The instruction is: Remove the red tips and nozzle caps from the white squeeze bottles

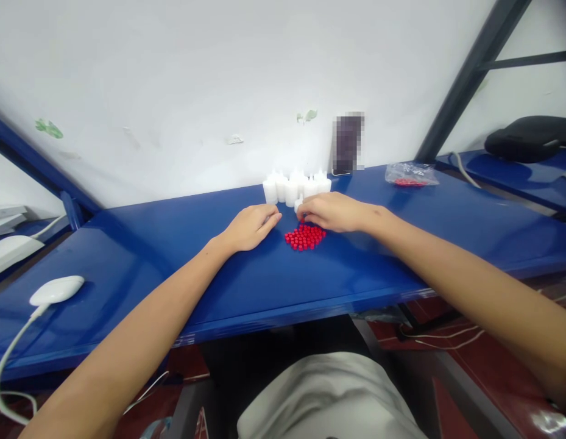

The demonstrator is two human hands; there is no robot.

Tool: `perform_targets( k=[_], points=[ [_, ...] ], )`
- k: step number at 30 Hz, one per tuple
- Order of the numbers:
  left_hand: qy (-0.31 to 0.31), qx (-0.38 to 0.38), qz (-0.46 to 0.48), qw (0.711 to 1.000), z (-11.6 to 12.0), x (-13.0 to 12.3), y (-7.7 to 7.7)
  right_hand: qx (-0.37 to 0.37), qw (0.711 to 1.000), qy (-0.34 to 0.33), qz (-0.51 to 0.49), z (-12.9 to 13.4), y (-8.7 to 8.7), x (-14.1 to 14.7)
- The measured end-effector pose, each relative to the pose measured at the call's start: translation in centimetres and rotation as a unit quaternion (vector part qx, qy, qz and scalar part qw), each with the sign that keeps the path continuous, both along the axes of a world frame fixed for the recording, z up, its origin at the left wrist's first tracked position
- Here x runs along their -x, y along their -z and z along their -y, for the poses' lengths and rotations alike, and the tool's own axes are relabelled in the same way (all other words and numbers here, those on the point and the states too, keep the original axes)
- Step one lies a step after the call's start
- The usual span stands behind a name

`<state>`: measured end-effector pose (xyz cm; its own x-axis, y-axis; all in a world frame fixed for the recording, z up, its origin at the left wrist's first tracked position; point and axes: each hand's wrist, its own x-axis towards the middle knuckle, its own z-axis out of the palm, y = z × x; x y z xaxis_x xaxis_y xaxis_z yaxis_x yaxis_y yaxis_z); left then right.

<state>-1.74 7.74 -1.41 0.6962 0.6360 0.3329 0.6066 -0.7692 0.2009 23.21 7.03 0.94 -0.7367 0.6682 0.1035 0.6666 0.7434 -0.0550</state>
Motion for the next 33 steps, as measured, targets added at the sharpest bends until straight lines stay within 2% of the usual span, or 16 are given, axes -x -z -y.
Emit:
perform_targets(
  k=[6, 21, 30, 33],
  points=[
    [-0.007, 0.001, -0.010, 1.000, 0.0, -0.1, 0.1, 0.027, 0.998, -0.036, -0.049, -0.5, 0.5, -0.2],
    [-0.012, 0.015, -0.019, 1.000, 0.1, 0.0, -0.2, 0.023, 0.997, -0.031, -0.062, -0.7, 0.7, -0.4],
    [-0.003, -0.062, -0.005, 0.998, 1.4, -0.7, -0.3, 0.016, 0.985, -0.040, -0.165, 0.6, 0.0, 0.5],
    [-0.017, -0.054, 0.004, 0.998, 1.8, -1.2, -0.4, 0.016, 0.981, -0.048, -0.189, 1.1, 0.0, 0.9]
  ],
)
